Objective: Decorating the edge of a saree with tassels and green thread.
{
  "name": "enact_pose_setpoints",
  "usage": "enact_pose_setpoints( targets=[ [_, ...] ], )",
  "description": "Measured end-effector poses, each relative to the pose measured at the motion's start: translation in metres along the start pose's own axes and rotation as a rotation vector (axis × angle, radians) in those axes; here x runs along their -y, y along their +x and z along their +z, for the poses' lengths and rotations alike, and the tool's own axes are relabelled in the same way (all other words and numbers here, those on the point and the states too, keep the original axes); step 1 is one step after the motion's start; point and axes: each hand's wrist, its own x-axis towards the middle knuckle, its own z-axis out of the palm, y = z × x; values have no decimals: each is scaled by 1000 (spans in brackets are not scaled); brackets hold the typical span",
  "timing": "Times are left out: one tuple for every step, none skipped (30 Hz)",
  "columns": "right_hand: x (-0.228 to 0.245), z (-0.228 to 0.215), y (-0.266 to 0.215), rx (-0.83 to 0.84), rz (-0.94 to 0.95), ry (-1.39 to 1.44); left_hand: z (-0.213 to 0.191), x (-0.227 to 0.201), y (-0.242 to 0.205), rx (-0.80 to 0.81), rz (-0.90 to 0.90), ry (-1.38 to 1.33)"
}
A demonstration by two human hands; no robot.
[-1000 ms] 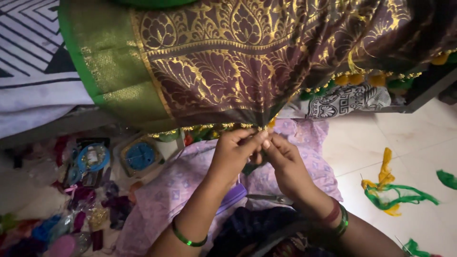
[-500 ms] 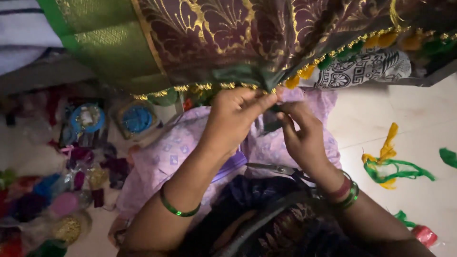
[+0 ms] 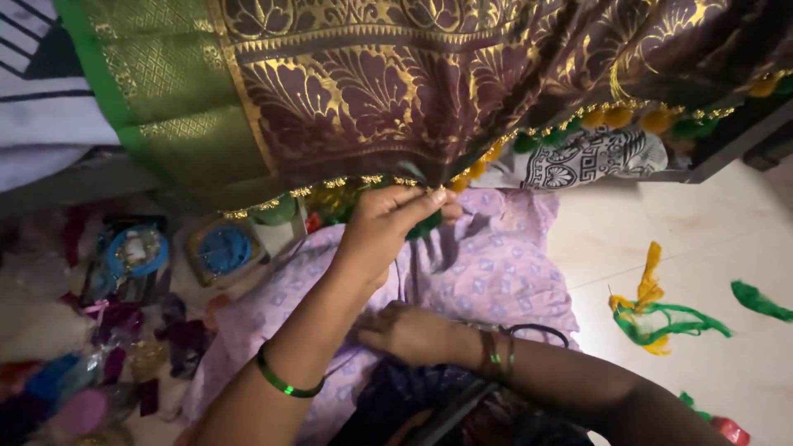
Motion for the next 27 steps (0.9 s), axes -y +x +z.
enact_pose_setpoints(
  targets=[
    [1,-5,-4,60,76,39,-1,-1,1,7,-54,-54],
    [2,-18,-14,57,78,36,-2,-3,3,11,-53,-53],
    [2,-30,-25,67,75,-35,-4,-4,4,22,-100,-86],
    [3,-42,-35,77,68,-104,-6,-5,6,30,-148,-118],
    [12,-76,-41,75,68,-104,-7,-4,8,30,-148,-116],
    [21,-108,-47,3,12,-283,-10,-4,8,61,-177,-154],
    [30,-141,-53,-70,-43,-461,-12,-3,9,91,-205,-192],
    [22,-161,-63,-72,-45,-458,-12,-6,8,88,-206,-189],
    [13,-182,-74,-197,-100,-644,-12,-10,8,106,-236,-177],
    [5,-205,-86,-322,-150,-835,-10,-14,9,132,-263,-166],
    [5,-217,-87,-322,-147,-838,-8,-12,10,136,-263,-165],
    [5,-230,-89,-337,-135,-1045,-7,-9,12,121,-277,-123],
    [5,-242,-90,-349,-121,-1252,-6,-7,13,106,-292,-81],
    [0,-235,-93,-353,-124,-1254,-5,-9,10,106,-288,-77],
    [-5,-228,-97,-319,-89,-1242,-3,-11,7,96,-285,-77],
    [-11,-220,-99,-287,-59,-1227,-2,-14,4,82,-280,-76],
    [-8,-218,-97,-292,-66,-1227,-3,-16,4,77,-276,-73],
    [-5,-214,-97,-283,-155,-1199,-3,-18,3,74,-280,-78],
    [-2,-211,-96,-273,-243,-1169,-3,-19,2,71,-285,-84],
    [-4,-213,-95,-273,-241,-1167,-5,-14,3,71,-287,-84],
    [-5,-216,-93,-381,-242,-1249,-6,-10,4,58,-271,-45],
    [-6,-219,-91,-491,-244,-1333,-7,-6,6,47,-252,-5],
    [-8,-219,-95,-492,-243,-1335,-5,-5,6,48,-251,-4],
    [-11,-219,-97,-430,-172,-1322,-4,-6,6,40,-235,15],
    [-14,-218,-99,-367,-102,-1307,-5,-7,6,31,-218,35],
    [-13,-216,-98,-371,-109,-1309,-5,-11,6,27,-212,37],
    [-13,-214,-96,-297,-158,-1288,-6,-15,6,34,-211,1]
  ],
)
